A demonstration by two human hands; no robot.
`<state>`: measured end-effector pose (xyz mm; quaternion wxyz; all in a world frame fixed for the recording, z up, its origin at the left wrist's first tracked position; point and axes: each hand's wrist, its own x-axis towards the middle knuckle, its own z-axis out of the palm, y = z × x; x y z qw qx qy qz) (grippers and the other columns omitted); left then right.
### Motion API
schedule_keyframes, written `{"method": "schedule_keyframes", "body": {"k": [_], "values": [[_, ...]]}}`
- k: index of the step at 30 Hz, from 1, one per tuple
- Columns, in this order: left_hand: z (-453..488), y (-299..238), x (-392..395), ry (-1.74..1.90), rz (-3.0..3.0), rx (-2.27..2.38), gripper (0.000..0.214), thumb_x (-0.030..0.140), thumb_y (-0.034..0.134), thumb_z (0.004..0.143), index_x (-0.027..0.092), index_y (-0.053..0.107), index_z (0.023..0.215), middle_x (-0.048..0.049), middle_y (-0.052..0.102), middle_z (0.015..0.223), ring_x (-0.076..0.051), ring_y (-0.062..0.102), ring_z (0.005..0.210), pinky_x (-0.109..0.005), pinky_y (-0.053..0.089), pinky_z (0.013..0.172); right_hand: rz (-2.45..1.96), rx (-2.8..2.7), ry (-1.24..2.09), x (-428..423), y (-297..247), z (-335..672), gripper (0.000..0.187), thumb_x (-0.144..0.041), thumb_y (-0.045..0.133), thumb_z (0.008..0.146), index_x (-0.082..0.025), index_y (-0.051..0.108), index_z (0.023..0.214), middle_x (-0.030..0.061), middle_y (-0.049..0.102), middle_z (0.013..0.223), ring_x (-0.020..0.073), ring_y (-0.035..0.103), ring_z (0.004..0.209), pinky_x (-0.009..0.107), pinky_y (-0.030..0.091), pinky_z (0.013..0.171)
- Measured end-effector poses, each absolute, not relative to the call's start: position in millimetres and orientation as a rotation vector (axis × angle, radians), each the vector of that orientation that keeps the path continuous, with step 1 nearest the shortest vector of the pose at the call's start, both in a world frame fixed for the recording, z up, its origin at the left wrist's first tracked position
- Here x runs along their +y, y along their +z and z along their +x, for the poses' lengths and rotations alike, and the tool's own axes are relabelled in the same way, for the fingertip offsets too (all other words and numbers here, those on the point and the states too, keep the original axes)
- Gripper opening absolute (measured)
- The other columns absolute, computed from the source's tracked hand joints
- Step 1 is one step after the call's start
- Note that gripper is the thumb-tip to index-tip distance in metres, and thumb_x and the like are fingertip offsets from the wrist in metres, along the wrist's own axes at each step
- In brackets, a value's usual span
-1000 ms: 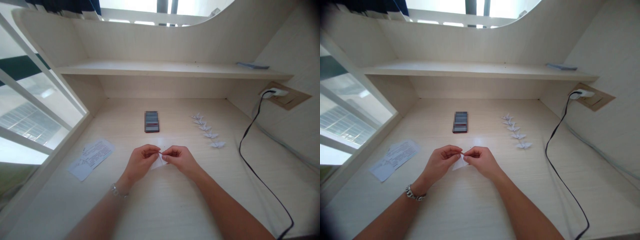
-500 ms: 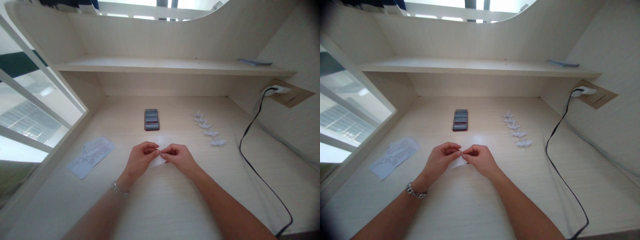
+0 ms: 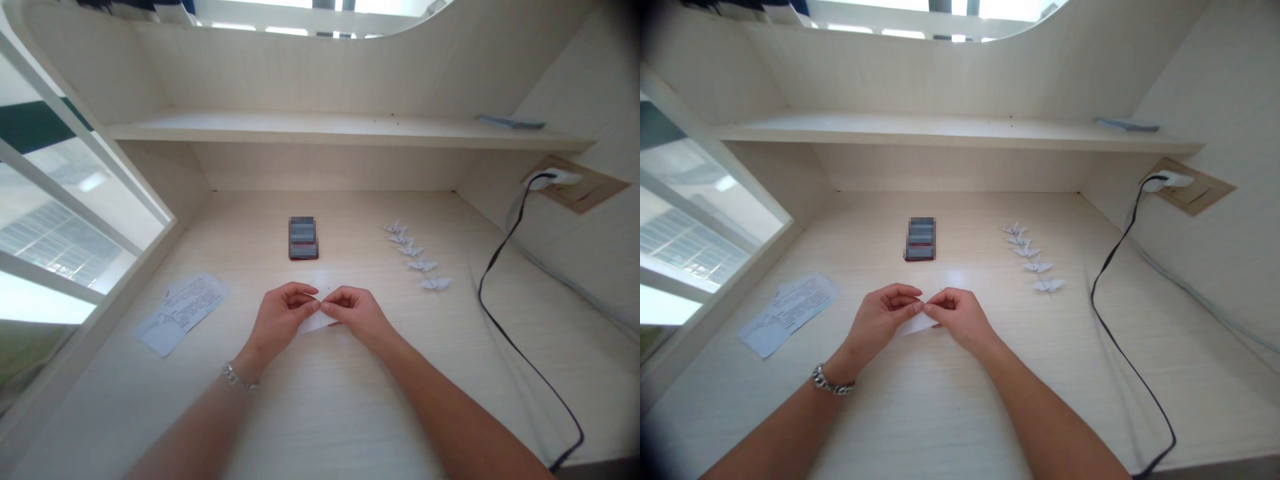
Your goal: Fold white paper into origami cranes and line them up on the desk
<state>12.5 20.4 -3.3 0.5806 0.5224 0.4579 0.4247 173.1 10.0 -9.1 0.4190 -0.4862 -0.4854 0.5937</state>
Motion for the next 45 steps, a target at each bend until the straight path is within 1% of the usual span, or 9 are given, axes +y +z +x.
{"method": "schedule_keyframes", "body": {"k": [7, 12, 19, 28, 34, 39, 40, 41, 45], "values": [[12.5, -1.6, 20.7, 0.976, 1.150, 1.062, 0.027, 0.023, 0.070, 0.063, 0.014, 0.062, 0.087, -0.0056, 0.070, 0.073, -0.015, 0.064, 0.066, -0.025, 0.049, 0.065, -1.197, -1.248, 1.435, 10.1, -11.8, 173.4, 0.019, -0.030, 0.070, 0.061, -0.015, 0.064, 0.072, 0.0009, 0.063, 0.065, 0.0117, 0.056, 0.059, 0.025, 0.044, 0.056], [12.8, 0.8, 20.8, 0.951, 1.126, 1.090, 0.027, 0.022, 0.070, 0.062, 0.013, 0.063, 0.087, -0.0058, 0.070, 0.072, -0.015, 0.064, 0.064, -0.025, 0.048, 0.062, -1.199, -1.273, 1.440, 10.5, -13.6, 174.8, 0.019, -0.029, 0.070, 0.061, -0.015, 0.065, 0.073, 0.0019, 0.064, 0.067, 0.0128, 0.057, 0.061, 0.026, 0.044, 0.058], [11.5, -2.0, 21.5, 0.977, 1.106, 1.027, 0.026, 0.020, 0.070, 0.063, 0.013, 0.063, 0.087, -0.0069, 0.070, 0.079, -0.015, 0.064, 0.072, -0.026, 0.049, 0.070, -1.209, -1.279, 1.385, 10.2, -11.1, 174.2, 0.017, -0.029, 0.069, 0.062, -0.016, 0.064, 0.073, 0.0018, 0.064, 0.068, 0.0128, 0.057, 0.061, 0.026, 0.044, 0.058], [9.9, -0.8, 21.5, 0.990, 1.106, 1.023, 0.029, 0.021, 0.072, 0.061, 0.013, 0.062, 0.087, -0.0067, 0.070, 0.076, -0.016, 0.064, 0.072, -0.028, 0.049, 0.072, -1.182, -1.334, 1.287, 7.3, -10.5, 172.2, 0.017, -0.032, 0.067, 0.066, -0.017, 0.064, 0.074, 0.0028, 0.064, 0.070, 0.0134, 0.057, 0.063, 0.026, 0.046, 0.059], [11.2, 0.4, 20.1, 1.024, 1.071, 1.016, 0.031, 0.022, 0.072, 0.060, 0.013, 0.061, 0.089, -0.0056, 0.070, 0.073, -0.015, 0.063, 0.066, -0.027, 0.048, 0.067, -1.179, -1.348, 1.285, 4.8, -8.5, 170.0, 0.014, -0.030, 0.066, 0.067, -0.017, 0.064, 0.073, 0.0025, 0.064, 0.070, 0.0133, 0.057, 0.063, 0.026, 0.045, 0.058], [13.8, 0.6, 20.6, 1.029, 1.116, 1.090, 0.028, 0.027, 0.066, 0.067, 0.013, 0.062, 0.092, -0.0004, 0.064, 0.061, -0.010, 0.057, 0.053, -0.020, 0.042, 0.050, -1.173, -1.293, 1.323, 6.0, -8.4, 168.8, 0.015, -0.028, 0.067, 0.065, -0.017, 0.064, 0.074, 0.0025, 0.065, 0.071, 0.0135, 0.058, 0.064, 0.026, 0.046, 0.060], [14.1, 0.5, 20.7, 1.022, 1.137, 1.100, 0.028, 0.028, 0.065, 0.068, 0.013, 0.062, 0.091, -0.0003, 0.064, 0.061, -0.009, 0.056, 0.052, -0.019, 0.041, 0.049, -1.173, -1.275, 1.328, 6.6, -9.3, 168.8, 0.015, -0.028, 0.068, 0.065, -0.016, 0.064, 0.074, 0.0025, 0.065, 0.071, 0.0136, 0.058, 0.064, 0.026, 0.046, 0.060], [14.2, 0.3, 20.7, 1.016, 1.155, 1.099, 0.027, 0.028, 0.065, 0.068, 0.014, 0.062, 0.091, -0.0009, 0.065, 0.063, -0.010, 0.057, 0.055, -0.019, 0.042, 0.050, -1.172, -1.261, 1.330, 7.2, -10.2, 168.8, 0.015, -0.028, 0.068, 0.064, -0.016, 0.064, 0.073, 0.0025, 0.065, 0.071, 0.0135, 0.058, 0.064, 0.026, 0.046, 0.060], [14.1, -1.3, 20.6, 1.018, 1.168, 1.070, 0.030, 0.027, 0.069, 0.064, 0.014, 0.061, 0.089, -0.0043, 0.068, 0.073, -0.014, 0.063, 0.068, -0.025, 0.048, 0.066, -1.179, -1.251, 1.335, 9.2, -13.7, 168.2, 0.017, -0.030, 0.068, 0.064, -0.016, 0.063, 0.072, 0.0019, 0.064, 0.068, 0.0128, 0.058, 0.062, 0.025, 0.047, 0.058]]}}
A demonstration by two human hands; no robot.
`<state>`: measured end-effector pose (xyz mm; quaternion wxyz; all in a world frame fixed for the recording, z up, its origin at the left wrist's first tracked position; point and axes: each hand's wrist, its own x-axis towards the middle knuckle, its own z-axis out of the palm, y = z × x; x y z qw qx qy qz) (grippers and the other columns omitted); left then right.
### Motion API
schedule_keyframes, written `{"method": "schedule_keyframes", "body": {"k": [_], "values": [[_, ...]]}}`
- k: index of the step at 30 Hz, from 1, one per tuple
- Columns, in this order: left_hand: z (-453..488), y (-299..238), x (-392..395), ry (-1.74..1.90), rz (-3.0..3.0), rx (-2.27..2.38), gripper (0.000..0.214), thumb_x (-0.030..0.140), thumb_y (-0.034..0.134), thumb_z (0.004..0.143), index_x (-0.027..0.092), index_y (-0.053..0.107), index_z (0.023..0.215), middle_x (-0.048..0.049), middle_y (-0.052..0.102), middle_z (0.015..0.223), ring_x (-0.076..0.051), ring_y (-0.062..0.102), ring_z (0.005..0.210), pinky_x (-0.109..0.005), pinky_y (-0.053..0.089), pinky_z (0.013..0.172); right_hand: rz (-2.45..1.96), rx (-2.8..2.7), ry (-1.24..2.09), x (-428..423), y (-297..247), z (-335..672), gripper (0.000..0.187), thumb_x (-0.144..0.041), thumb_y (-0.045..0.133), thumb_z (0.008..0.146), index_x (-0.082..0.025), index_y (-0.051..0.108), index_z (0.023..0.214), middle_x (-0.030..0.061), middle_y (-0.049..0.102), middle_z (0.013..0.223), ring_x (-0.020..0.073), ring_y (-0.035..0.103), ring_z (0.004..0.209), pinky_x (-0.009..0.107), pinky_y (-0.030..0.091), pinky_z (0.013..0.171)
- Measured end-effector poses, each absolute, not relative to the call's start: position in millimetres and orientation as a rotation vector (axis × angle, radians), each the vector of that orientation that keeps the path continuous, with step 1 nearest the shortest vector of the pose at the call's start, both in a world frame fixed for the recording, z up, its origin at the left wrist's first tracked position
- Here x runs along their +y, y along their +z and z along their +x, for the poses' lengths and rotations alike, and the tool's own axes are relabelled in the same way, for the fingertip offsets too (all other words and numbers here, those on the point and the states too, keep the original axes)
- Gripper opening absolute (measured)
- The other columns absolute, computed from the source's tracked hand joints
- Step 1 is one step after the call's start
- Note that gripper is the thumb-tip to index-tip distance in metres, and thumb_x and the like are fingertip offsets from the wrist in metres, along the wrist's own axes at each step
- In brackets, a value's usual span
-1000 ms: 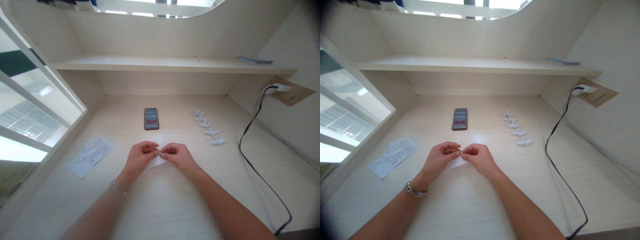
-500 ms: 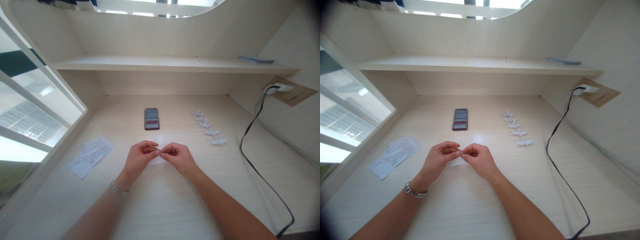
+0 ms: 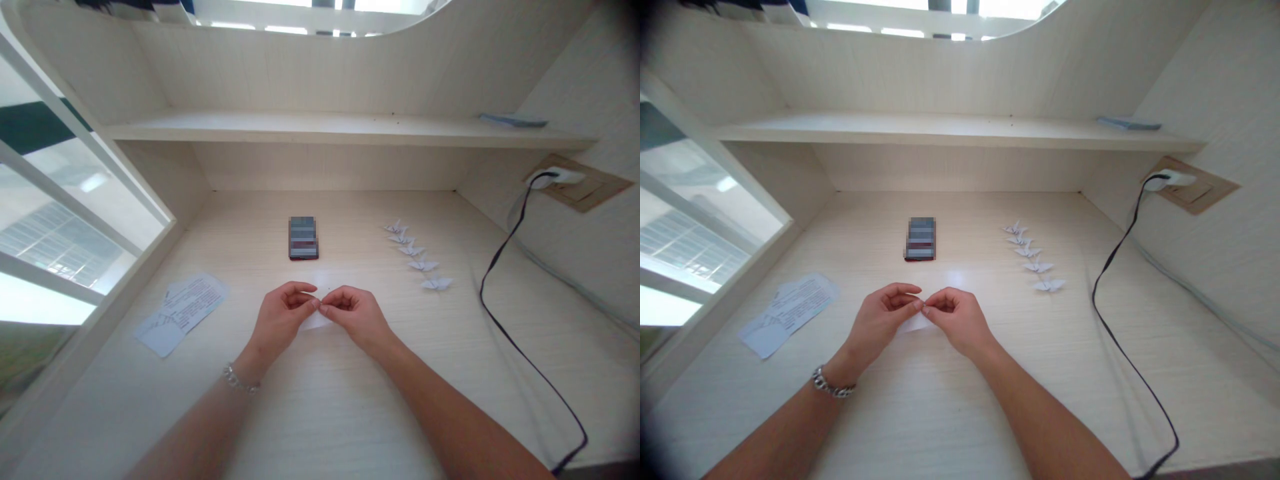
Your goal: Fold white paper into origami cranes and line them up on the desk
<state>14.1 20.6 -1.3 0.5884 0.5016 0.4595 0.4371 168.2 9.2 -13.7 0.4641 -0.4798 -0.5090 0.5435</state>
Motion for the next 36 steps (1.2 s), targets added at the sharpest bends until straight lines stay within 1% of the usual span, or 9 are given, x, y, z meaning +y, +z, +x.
{"method": "schedule_keyframes", "body": {"k": [6, 11, 16, 22, 27, 30, 36], "values": [[13.8, -5.5, 21.4, 1.052, 1.151, 1.103, 0.033, 0.028, 0.070, 0.062, 0.015, 0.059, 0.091, -0.0041, 0.069, 0.072, -0.015, 0.063, 0.066, -0.026, 0.048, 0.064, -1.207, -1.154, 1.468, 9.7, -14.6, 166.8, 0.024, -0.033, 0.071, 0.060, -0.016, 0.062, 0.074, 0.0006, 0.063, 0.065, 0.0126, 0.058, 0.059, 0.027, 0.051, 0.055], [14.3, -4.8, 21.6, 0.988, 1.198, 1.107, 0.029, 0.029, 0.069, 0.064, 0.015, 0.061, 0.088, -0.0043, 0.068, 0.073, -0.015, 0.063, 0.068, -0.025, 0.048, 0.064, -1.204, -1.114, 1.424, 10.6, -13.3, 167.7, 0.022, -0.031, 0.072, 0.059, -0.016, 0.061, 0.071, 0.0005, 0.063, 0.063, 0.0132, 0.059, 0.059, 0.027, 0.051, 0.055], [16.3, -1.2, 19.1, 0.909, 1.167, 1.112, 0.028, 0.029, 0.067, 0.065, 0.014, 0.060, 0.087, -0.0034, 0.067, 0.066, -0.014, 0.061, 0.060, -0.024, 0.047, 0.056, -1.238, -1.105, 1.350, 11.5, -12.2, 168.9, 0.020, -0.028, 0.072, 0.059, -0.015, 0.061, 0.070, 0.0013, 0.063, 0.061, 0.0123, 0.058, 0.056, 0.025, 0.049, 0.053], [16.3, -1.5, 17.3, 0.878, 1.192, 1.079, 0.034, 0.024, 0.069, 0.063, 0.014, 0.059, 0.094, -0.0036, 0.067, 0.066, -0.015, 0.063, 0.062, -0.025, 0.048, 0.060, -1.239, -1.095, 1.352, 11.2, -12.2, 168.1, 0.019, -0.027, 0.072, 0.058, -0.015, 0.061, 0.069, 0.0018, 0.065, 0.062, 0.0129, 0.060, 0.056, 0.026, 0.048, 0.054], [15.3, -2.7, 19.0, 0.890, 1.152, 1.113, 0.031, 0.018, 0.069, 0.061, 0.013, 0.059, 0.090, -0.0036, 0.067, 0.065, -0.014, 0.061, 0.058, -0.024, 0.047, 0.058, -1.236, -1.040, 1.507, 12.1, -11.1, 170.9, 0.023, -0.030, 0.071, 0.060, -0.013, 0.062, 0.073, 0.0027, 0.065, 0.066, 0.0132, 0.062, 0.059, 0.027, 0.052, 0.058], [15.4, -3.0, 19.9, 0.870, 1.135, 1.130, 0.028, 0.016, 0.068, 0.061, 0.012, 0.060, 0.088, -0.0044, 0.067, 0.068, -0.013, 0.061, 0.058, -0.023, 0.047, 0.057, -1.257, -1.040, 1.578, 13.3, -11.7, 174.5, 0.028, -0.032, 0.073, 0.058, -0.012, 0.064, 0.074, 0.0033, 0.066, 0.065, 0.0135, 0.063, 0.056, 0.027, 0.053, 0.058], [17.1, -2.1, 20.4, 0.836, 1.095, 1.128, 0.028, 0.023, 0.069, 0.063, 0.011, 0.061, 0.087, -0.0057, 0.067, 0.073, -0.012, 0.061, 0.061, -0.023, 0.048, 0.059, -1.264, -1.078, 1.498, 14.5, -14.8, 175.0, 0.028, -0.034, 0.074, 0.057, -0.012, 0.064, 0.073, 0.0033, 0.065, 0.064, 0.0131, 0.062, 0.055, 0.027, 0.053, 0.056]]}}
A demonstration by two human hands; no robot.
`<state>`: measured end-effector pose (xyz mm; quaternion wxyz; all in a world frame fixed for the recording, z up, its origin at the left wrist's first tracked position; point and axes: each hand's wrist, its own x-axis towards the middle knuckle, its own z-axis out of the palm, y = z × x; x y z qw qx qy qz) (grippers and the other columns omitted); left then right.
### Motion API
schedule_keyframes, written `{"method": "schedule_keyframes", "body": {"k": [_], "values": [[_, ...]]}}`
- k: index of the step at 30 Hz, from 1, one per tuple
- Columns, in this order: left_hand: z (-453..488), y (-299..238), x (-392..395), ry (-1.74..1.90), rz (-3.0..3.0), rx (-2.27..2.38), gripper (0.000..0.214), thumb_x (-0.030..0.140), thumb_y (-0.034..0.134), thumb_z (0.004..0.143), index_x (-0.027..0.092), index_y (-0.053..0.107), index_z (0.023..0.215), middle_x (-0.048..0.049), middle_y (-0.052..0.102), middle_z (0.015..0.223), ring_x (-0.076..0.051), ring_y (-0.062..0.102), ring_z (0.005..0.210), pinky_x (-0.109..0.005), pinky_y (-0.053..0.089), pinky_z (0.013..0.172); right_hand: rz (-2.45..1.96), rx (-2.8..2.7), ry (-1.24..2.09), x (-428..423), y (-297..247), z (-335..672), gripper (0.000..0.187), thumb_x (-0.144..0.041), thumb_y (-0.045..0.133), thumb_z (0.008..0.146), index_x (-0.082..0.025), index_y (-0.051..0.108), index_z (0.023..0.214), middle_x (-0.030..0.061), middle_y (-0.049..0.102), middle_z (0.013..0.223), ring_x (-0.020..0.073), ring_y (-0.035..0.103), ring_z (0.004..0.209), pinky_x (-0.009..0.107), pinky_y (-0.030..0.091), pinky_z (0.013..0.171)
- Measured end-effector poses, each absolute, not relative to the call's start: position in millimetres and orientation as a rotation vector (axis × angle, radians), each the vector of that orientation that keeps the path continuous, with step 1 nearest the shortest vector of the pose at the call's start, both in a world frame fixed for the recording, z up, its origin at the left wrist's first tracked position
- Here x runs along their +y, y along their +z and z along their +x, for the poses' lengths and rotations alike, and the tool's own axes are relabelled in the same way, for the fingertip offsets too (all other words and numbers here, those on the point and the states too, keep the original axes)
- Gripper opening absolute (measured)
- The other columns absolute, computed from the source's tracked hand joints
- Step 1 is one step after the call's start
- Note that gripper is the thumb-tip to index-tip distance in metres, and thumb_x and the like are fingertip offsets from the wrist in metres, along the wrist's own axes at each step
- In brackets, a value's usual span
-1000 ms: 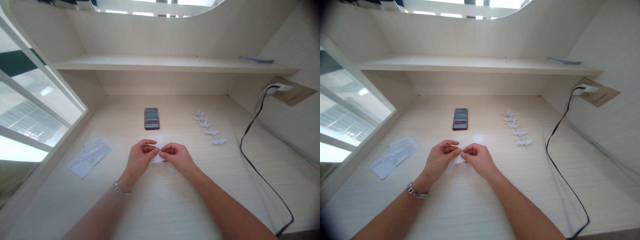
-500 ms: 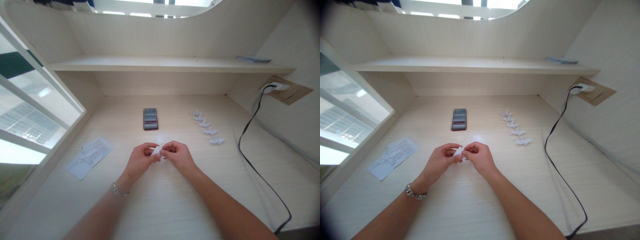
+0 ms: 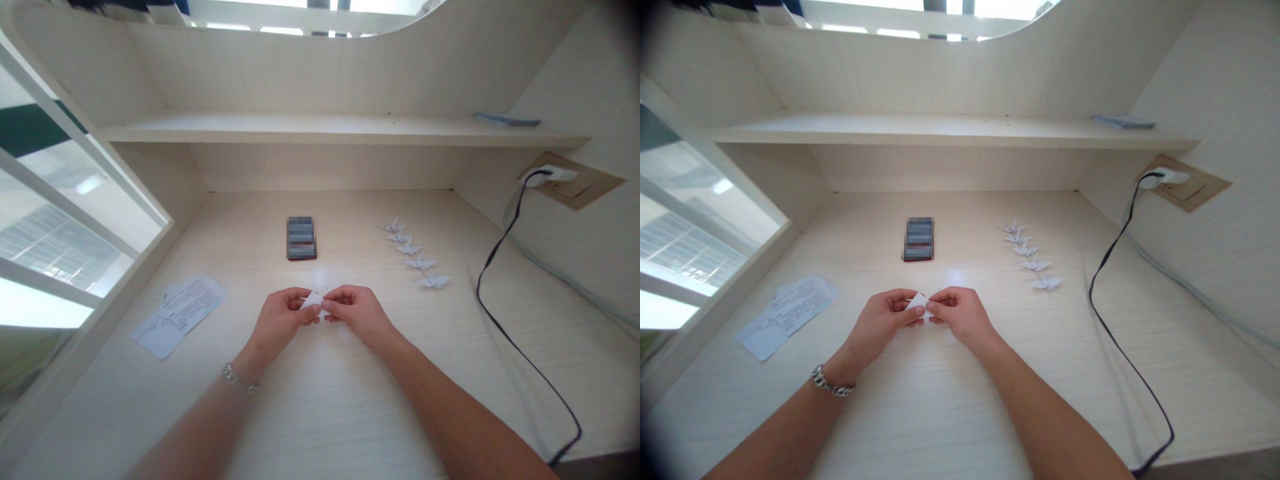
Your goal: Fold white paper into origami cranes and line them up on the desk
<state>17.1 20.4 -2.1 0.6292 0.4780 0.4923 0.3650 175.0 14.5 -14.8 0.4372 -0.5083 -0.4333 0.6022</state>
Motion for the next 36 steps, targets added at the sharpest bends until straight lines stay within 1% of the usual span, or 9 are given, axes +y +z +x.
{"method": "schedule_keyframes", "body": {"k": [9, 16, 20, 24, 29, 32, 36], "values": [[15.8, -3.5, 20.6, 0.834, 1.125, 1.120, 0.028, 0.024, 0.068, 0.064, 0.011, 0.062, 0.088, -0.0074, 0.068, 0.076, -0.013, 0.061, 0.064, -0.023, 0.049, 0.060, -1.271, -1.090, 1.496, 13.3, -15.7, 173.7, 0.028, -0.032, 0.074, 0.057, -0.012, 0.064, 0.074, 0.0038, 0.066, 0.065, 0.0132, 0.062, 0.056, 0.027, 0.052, 0.057], [15.1, -1.6, 21.5, 0.884, 1.122, 1.136, 0.021, 0.018, 0.067, 0.063, 0.011, 0.062, 0.083, -0.0049, 0.066, 0.073, -0.012, 0.060, 0.061, -0.026, 0.050, 0.063, -1.254, -1.152, 1.587, 13.1, -15.2, 176.9, 0.027, -0.034, 0.069, 0.064, -0.011, 0.064, 0.078, 0.0040, 0.065, 0.061, 0.0116, 0.060, 0.054, 0.025, 0.050, 0.056], [13.8, -3.9, 22.8, 0.874, 1.156, 1.107, 0.021, 0.022, 0.066, 0.065, 0.012, 0.062, 0.082, -0.0052, 0.066, 0.073, -0.014, 0.061, 0.064, -0.027, 0.049, 0.063, -1.258, -1.187, 1.533, 13.7, -14.3, 175.6, 0.028, -0.034, 0.070, 0.063, -0.011, 0.065, 0.077, 0.0043, 0.065, 0.061, 0.0115, 0.060, 0.054, 0.025, 0.049, 0.055], [12.5, -4.0, 23.7, 0.863, 1.150, 1.120, 0.021, 0.022, 0.067, 0.064, 0.011, 0.062, 0.082, -0.0057, 0.066, 0.073, -0.013, 0.060, 0.062, -0.026, 0.048, 0.062, -1.253, -1.122, 1.593, 13.7, -11.3, 176.3, 0.027, -0.034, 0.071, 0.063, -0.011, 0.065, 0.077, 0.0044, 0.065, 0.061, 0.0114, 0.060, 0.054, 0.024, 0.050, 0.055], [11.0, -1.7, 23.6, 0.875, 1.101, 1.123, 0.027, 0.021, 0.070, 0.061, 0.012, 0.063, 0.086, -0.0048, 0.067, 0.073, -0.011, 0.059, 0.059, -0.023, 0.047, 0.059, -1.262, -0.951, 1.760, 15.5, -9.0, 184.9, 0.025, -0.034, 0.068, 0.068, -0.012, 0.064, 0.077, 0.0077, 0.067, 0.069, 0.0112, 0.062, 0.055, 0.023, 0.050, 0.055], [10.8, -0.4, 23.2, 0.874, 1.086, 1.122, 0.028, 0.022, 0.071, 0.060, 0.012, 0.064, 0.085, -0.0044, 0.067, 0.071, -0.011, 0.059, 0.059, -0.022, 0.046, 0.058, -1.257, -0.981, 1.790, 15.8, -10.3, 187.1, 0.025, -0.034, 0.068, 0.068, -0.011, 0.064, 0.078, 0.0089, 0.068, 0.070, 0.0112, 0.061, 0.054, 0.023, 0.050, 0.055], [11.2, 0.6, 22.4, 0.863, 1.070, 1.141, 0.029, 0.022, 0.071, 0.058, 0.011, 0.064, 0.084, -0.0039, 0.066, 0.068, -0.011, 0.058, 0.057, -0.021, 0.045, 0.055, -1.258, -1.079, 1.763, 14.9, -12.6, 185.0, 0.028, -0.036, 0.068, 0.067, -0.011, 0.063, 0.078, 0.0079, 0.067, 0.070, 0.0112, 0.061, 0.055, 0.023, 0.050, 0.054]]}}
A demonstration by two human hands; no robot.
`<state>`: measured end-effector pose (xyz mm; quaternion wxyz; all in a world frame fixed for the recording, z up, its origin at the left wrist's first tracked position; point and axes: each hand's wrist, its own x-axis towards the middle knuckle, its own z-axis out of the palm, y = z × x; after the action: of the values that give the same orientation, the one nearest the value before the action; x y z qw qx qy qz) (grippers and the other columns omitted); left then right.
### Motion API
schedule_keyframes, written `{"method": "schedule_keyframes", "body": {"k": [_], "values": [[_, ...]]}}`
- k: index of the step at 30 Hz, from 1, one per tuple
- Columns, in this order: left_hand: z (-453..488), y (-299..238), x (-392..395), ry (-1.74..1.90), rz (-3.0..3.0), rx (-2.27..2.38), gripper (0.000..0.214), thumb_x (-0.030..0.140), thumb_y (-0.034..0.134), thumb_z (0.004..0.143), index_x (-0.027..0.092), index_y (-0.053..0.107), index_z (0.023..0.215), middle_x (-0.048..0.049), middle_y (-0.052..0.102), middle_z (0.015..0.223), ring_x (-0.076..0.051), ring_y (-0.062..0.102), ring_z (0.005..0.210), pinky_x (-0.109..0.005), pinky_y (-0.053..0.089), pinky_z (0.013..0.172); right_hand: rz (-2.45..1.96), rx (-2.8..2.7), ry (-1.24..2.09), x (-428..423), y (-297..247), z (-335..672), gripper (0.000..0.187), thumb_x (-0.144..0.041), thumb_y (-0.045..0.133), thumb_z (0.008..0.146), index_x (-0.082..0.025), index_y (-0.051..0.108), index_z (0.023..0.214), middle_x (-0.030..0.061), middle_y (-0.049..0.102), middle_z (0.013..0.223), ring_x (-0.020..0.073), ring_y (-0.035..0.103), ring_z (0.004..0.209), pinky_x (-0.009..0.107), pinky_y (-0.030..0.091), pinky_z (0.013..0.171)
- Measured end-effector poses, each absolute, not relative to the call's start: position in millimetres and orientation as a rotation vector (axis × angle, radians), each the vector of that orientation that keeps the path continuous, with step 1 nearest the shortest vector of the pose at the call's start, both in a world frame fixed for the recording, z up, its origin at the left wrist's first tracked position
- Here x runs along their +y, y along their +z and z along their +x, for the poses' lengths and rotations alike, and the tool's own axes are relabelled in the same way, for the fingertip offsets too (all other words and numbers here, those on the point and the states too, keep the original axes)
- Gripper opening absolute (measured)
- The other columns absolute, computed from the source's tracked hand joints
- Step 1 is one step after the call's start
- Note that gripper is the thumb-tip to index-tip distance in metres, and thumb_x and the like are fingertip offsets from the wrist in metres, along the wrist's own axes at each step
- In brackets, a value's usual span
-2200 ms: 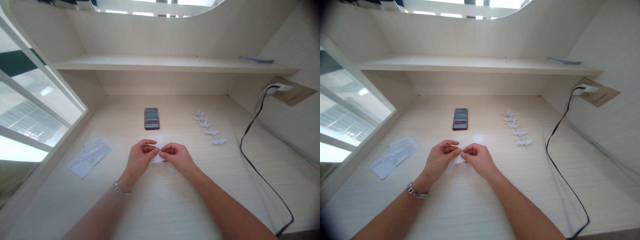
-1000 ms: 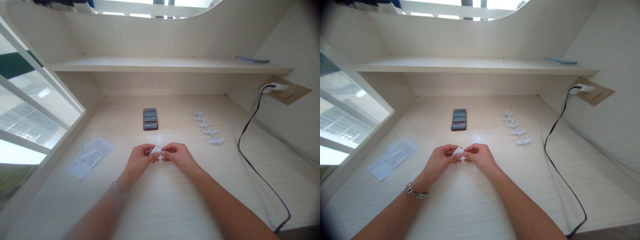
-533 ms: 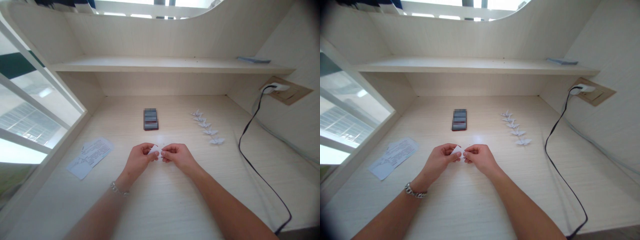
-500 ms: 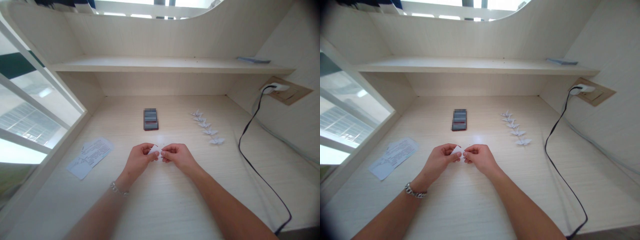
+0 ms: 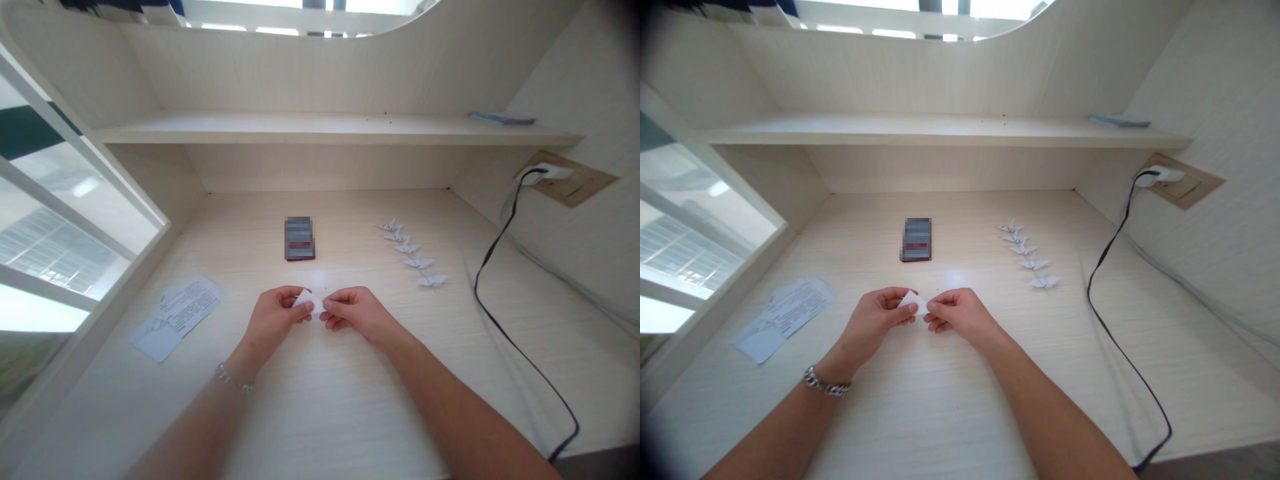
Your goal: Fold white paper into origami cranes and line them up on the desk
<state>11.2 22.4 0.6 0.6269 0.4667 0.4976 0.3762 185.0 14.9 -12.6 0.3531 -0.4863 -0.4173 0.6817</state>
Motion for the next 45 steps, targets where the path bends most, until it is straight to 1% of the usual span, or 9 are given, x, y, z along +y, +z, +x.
{"method": "schedule_keyframes", "body": {"k": [5, 10, 15, 23, 27, 31, 35, 41, 45], "values": [[10.5, -1.3, 23.2, 0.859, 1.115, 1.141, 0.028, 0.025, 0.069, 0.062, 0.011, 0.064, 0.085, -0.0050, 0.066, 0.069, -0.011, 0.058, 0.057, -0.022, 0.045, 0.055, -1.280, -1.198, 1.682, 13.7, -13.7, 182.6, 0.028, -0.039, 0.065, 0.069, -0.012, 0.062, 0.076, 0.0054, 0.066, 0.065, 0.0106, 0.060, 0.051, 0.023, 0.049, 0.051], [9.6, -2.5, 24.4, 0.870, 1.136, 1.160, 0.030, 0.024, 0.070, 0.060, 0.011, 0.064, 0.087, -0.0049, 0.066, 0.069, -0.012, 0.059, 0.057, -0.022, 0.046, 0.055, -1.293, -1.232, 1.679, 13.7, -12.1, 184.0, 0.027, -0.040, 0.062, 0.072, -0.013, 0.060, 0.074, 0.0051, 0.065, 0.065, 0.0107, 0.059, 0.051, 0.023, 0.048, 0.051], [9.2, -2.7, 24.7, 0.892, 1.119, 1.165, 0.033, 0.026, 0.069, 0.062, 0.011, 0.063, 0.091, -0.0063, 0.067, 0.074, -0.011, 0.059, 0.059, -0.024, 0.048, 0.059, -1.287, -1.337, 1.653, 14.6, -11.0, 187.5, 0.027, -0.040, 0.059, 0.074, -0.013, 0.059, 0.072, 0.0044, 0.064, 0.065, 0.0095, 0.057, 0.051, 0.023, 0.046, 0.051], [5.0, -0.8, 26.8, 0.945, 1.019, 1.094, 0.037, 0.024, 0.072, 0.060, 0.010, 0.062, 0.092, -0.0053, 0.065, 0.074, -0.010, 0.057, 0.060, -0.022, 0.046, 0.059, -1.305, -1.213, 1.660, 16.9, -6.7, 193.6, 0.023, -0.036, 0.062, 0.071, -0.014, 0.058, 0.069, 0.0020, 0.062, 0.061, 0.0085, 0.054, 0.048, 0.022, 0.044, 0.049], [5.9, 0.8, 26.4, 0.939, 0.983, 1.071, 0.037, 0.023, 0.073, 0.058, 0.010, 0.062, 0.091, -0.0040, 0.065, 0.070, -0.009, 0.056, 0.057, -0.021, 0.046, 0.058, -1.263, -1.191, 1.705, 16.0, -6.5, 191.3, 0.026, -0.040, 0.060, 0.072, -0.014, 0.057, 0.070, 0.0021, 0.062, 0.061, 0.0084, 0.054, 0.048, 0.021, 0.043, 0.049], [7.2, 1.4, 25.4, 0.934, 0.978, 1.057, 0.038, 0.021, 0.074, 0.057, 0.010, 0.063, 0.091, -0.0040, 0.065, 0.071, -0.009, 0.056, 0.058, -0.022, 0.046, 0.058, -1.227, -1.238, 1.712, 13.8, -6.1, 188.1, 0.028, -0.042, 0.057, 0.074, -0.014, 0.056, 0.070, 0.0025, 0.061, 0.062, 0.0089, 0.054, 0.050, 0.022, 0.043, 0.050], [8.0, 1.3, 24.4, 0.933, 0.991, 1.078, 0.036, 0.024, 0.073, 0.057, 0.011, 0.064, 0.089, -0.0035, 0.065, 0.071, -0.009, 0.056, 0.057, -0.023, 0.047, 0.059, -1.240, -1.376, 1.612, 12.3, -4.8, 187.7, 0.026, -0.040, 0.054, 0.077, -0.015, 0.056, 0.072, 0.0027, 0.061, 0.065, 0.0096, 0.054, 0.052, 0.023, 0.043, 0.052], [9.5, 0.9, 23.3, 0.926, 1.004, 1.113, 0.036, 0.028, 0.072, 0.058, 0.012, 0.065, 0.089, -0.0053, 0.066, 0.075, -0.010, 0.057, 0.059, -0.024, 0.047, 0.060, -1.362, -1.722, 1.289, 9.4, -4.7, 189.7, 0.028, -0.036, 0.043, 0.084, -0.017, 0.056, 0.068, 0.0017, 0.060, 0.063, 0.0103, 0.053, 0.055, 0.022, 0.040, 0.053], [9.4, 0.7, 24.3, 0.933, 1.011, 1.113, 0.035, 0.026, 0.072, 0.059, 0.011, 0.064, 0.090, -0.0047, 0.065, 0.073, -0.009, 0.056, 0.058, -0.023, 0.047, 0.059, -1.328, -1.703, 1.377, 11.2, -6.1, 191.7, 0.030, -0.037, 0.040, 0.085, -0.017, 0.054, 0.068, 0.0016, 0.059, 0.063, 0.0098, 0.052, 0.054, 0.022, 0.040, 0.052]]}}
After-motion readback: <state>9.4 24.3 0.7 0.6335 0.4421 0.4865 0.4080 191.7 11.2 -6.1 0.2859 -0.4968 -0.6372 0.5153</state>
